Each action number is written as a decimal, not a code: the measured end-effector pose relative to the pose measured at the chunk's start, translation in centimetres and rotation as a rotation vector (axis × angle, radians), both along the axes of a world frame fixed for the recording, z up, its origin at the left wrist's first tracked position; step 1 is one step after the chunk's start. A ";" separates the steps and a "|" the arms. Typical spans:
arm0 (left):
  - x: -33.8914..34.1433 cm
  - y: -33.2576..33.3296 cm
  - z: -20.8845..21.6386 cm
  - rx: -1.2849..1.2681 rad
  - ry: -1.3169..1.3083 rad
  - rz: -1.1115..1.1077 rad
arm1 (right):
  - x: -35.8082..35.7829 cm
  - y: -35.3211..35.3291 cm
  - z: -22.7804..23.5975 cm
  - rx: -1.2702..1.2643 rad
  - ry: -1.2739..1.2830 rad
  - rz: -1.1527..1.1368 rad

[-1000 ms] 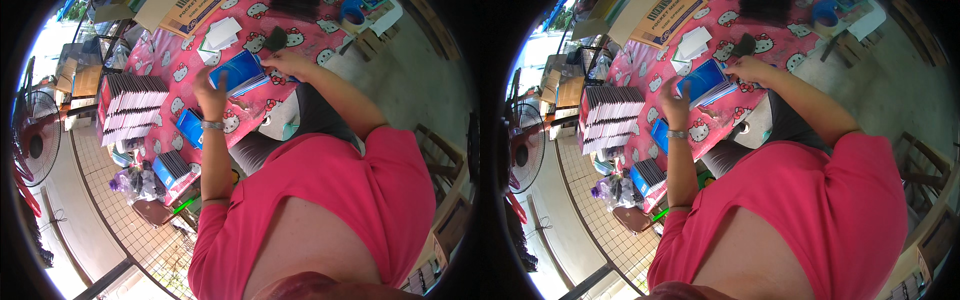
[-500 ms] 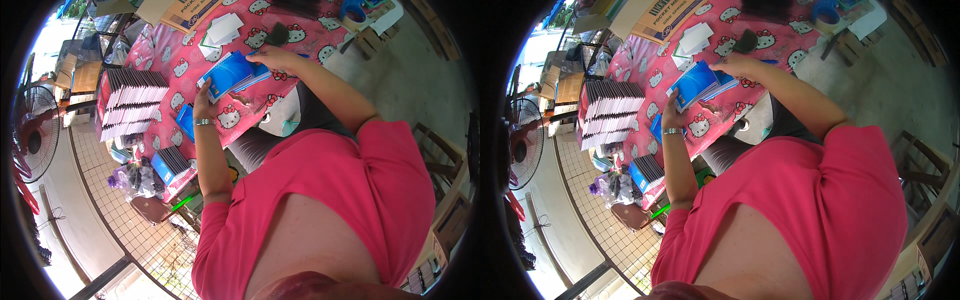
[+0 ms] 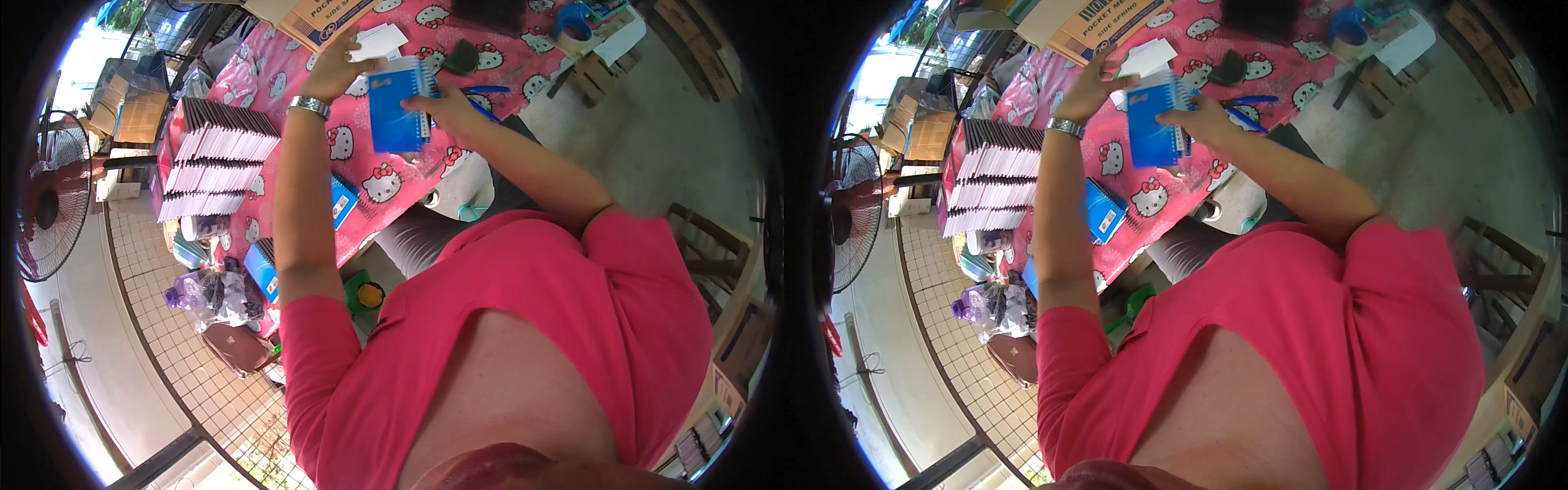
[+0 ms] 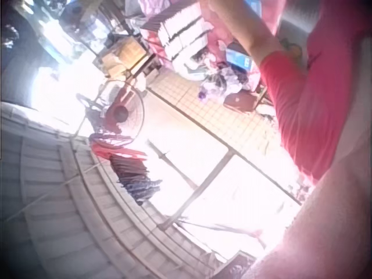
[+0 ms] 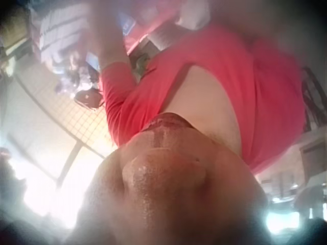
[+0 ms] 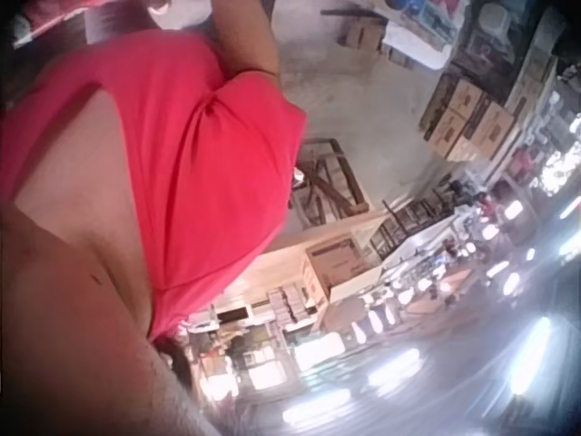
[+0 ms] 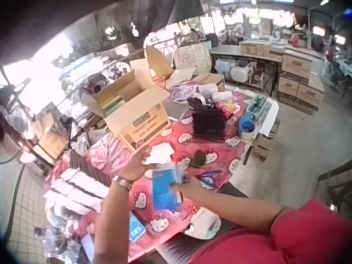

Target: The person assembles blue notepads by hand, inserting paper sheets and a cover into a binding spiral and stacking the finished products on a table.

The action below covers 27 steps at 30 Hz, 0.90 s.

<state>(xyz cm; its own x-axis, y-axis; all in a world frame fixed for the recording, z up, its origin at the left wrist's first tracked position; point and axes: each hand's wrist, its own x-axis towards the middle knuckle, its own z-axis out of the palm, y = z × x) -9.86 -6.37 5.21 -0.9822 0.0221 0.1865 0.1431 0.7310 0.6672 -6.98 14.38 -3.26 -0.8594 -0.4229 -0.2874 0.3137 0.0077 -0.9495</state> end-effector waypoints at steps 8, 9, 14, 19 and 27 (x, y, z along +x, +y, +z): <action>7.4 6.4 -3.2 -0.269 -0.079 -0.082 | 2.7 -0.9 -1.7 -0.127 -0.417 -0.284; 8.1 6.6 -4.2 -0.348 0.029 -0.082 | 2.4 -0.4 -1.9 -0.209 -0.491 -0.223; 9.5 9.0 -5.9 -0.601 -0.011 0.055 | 2.7 4.8 -0.8 -0.110 -0.512 -0.062; 8.9 8.1 -5.2 -0.550 0.006 -0.029 | 0.7 10.4 -0.2 -0.049 -0.140 -0.180; 7.4 7.7 -3.0 -0.592 0.179 0.173 | -1.2 6.5 -4.0 0.043 0.755 -0.281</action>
<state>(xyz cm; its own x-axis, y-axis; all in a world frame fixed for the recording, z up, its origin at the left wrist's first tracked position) -2.50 1.31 2.25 -0.9356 0.0152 0.3527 0.0613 0.9909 0.1201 -8.21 20.87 -7.29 -0.9007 -0.1639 0.4023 -0.4169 0.0655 -0.9066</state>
